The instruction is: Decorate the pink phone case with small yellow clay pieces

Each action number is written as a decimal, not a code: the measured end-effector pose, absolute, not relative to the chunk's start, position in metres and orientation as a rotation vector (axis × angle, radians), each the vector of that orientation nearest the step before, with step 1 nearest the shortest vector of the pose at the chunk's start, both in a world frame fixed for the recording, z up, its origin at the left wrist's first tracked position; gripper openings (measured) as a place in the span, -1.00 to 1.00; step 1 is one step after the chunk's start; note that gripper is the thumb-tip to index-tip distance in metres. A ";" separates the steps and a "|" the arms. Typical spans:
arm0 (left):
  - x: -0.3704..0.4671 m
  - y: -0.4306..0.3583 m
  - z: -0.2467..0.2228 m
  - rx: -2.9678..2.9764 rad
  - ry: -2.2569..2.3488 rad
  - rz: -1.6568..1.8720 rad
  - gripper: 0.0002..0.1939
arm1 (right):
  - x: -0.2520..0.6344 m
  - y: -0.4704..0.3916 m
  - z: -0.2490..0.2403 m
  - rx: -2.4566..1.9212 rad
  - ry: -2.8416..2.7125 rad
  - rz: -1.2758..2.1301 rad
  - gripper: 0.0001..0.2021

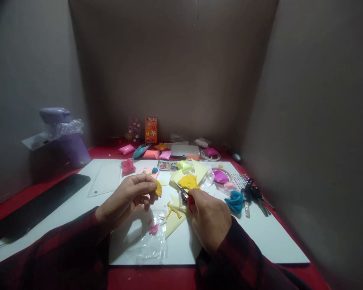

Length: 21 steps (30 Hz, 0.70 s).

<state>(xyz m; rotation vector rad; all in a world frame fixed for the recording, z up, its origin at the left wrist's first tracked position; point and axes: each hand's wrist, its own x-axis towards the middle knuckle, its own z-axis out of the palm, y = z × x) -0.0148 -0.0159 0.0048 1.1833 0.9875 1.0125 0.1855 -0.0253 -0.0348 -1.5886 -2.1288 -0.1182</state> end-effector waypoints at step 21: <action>-0.016 -0.015 0.001 1.239 0.987 0.995 -0.90 | 0.184 -0.032 -0.030 -1.798 -2.348 -0.281 -0.79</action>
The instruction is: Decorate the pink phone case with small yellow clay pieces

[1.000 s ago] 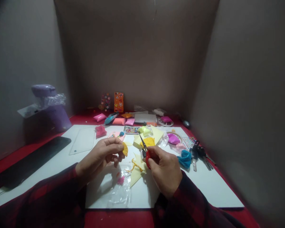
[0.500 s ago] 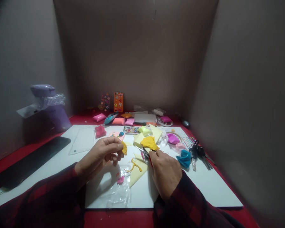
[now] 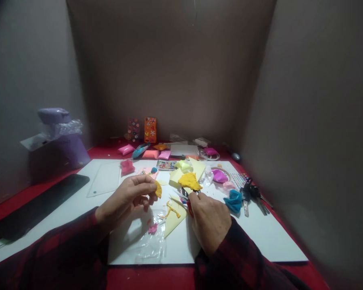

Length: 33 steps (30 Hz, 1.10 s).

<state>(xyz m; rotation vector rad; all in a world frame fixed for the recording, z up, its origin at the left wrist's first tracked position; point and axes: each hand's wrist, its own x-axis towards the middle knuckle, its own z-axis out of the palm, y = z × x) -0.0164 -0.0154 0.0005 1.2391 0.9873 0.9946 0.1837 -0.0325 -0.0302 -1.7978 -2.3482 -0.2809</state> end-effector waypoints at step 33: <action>-0.003 -0.027 -0.011 1.221 0.898 0.895 -0.81 | 0.168 -0.041 -0.018 -1.078 -1.644 1.270 -0.78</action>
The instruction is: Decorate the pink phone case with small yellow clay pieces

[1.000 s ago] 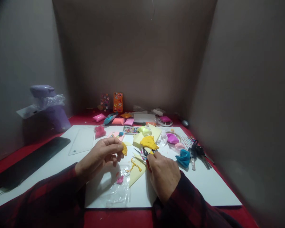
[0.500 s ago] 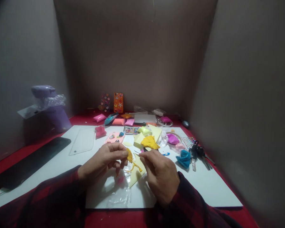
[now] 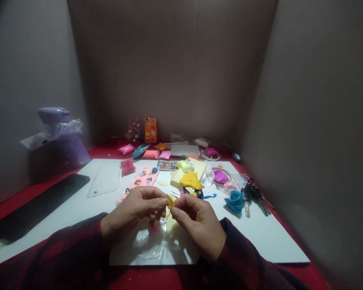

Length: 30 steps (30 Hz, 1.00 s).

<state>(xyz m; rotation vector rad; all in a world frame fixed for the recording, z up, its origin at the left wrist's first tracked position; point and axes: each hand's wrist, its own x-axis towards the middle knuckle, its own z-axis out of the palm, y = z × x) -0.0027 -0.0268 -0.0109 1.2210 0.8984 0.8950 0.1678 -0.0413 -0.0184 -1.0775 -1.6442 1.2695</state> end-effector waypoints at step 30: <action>-0.074 0.006 0.025 2.344 1.674 0.664 -0.86 | 0.168 -0.041 -0.018 -1.208 -1.654 1.289 -0.79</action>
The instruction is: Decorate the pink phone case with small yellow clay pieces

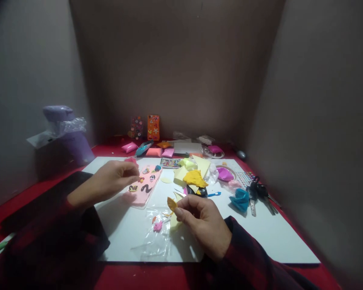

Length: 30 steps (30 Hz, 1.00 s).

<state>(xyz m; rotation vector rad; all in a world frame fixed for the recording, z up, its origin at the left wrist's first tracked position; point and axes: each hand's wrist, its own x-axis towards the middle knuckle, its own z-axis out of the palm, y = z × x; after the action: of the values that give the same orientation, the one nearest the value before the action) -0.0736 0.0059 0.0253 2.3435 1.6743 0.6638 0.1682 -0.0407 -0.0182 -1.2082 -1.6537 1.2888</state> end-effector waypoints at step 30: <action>-0.081 0.015 0.010 2.302 1.775 0.755 -0.82 | 0.110 -0.003 -0.012 -1.303 -2.078 1.061 -0.82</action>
<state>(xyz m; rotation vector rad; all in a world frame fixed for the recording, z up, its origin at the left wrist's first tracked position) -0.0806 0.0153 0.0102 2.3025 1.7754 0.7546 0.1100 -0.0030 -0.0118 -1.3026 -2.0778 1.0605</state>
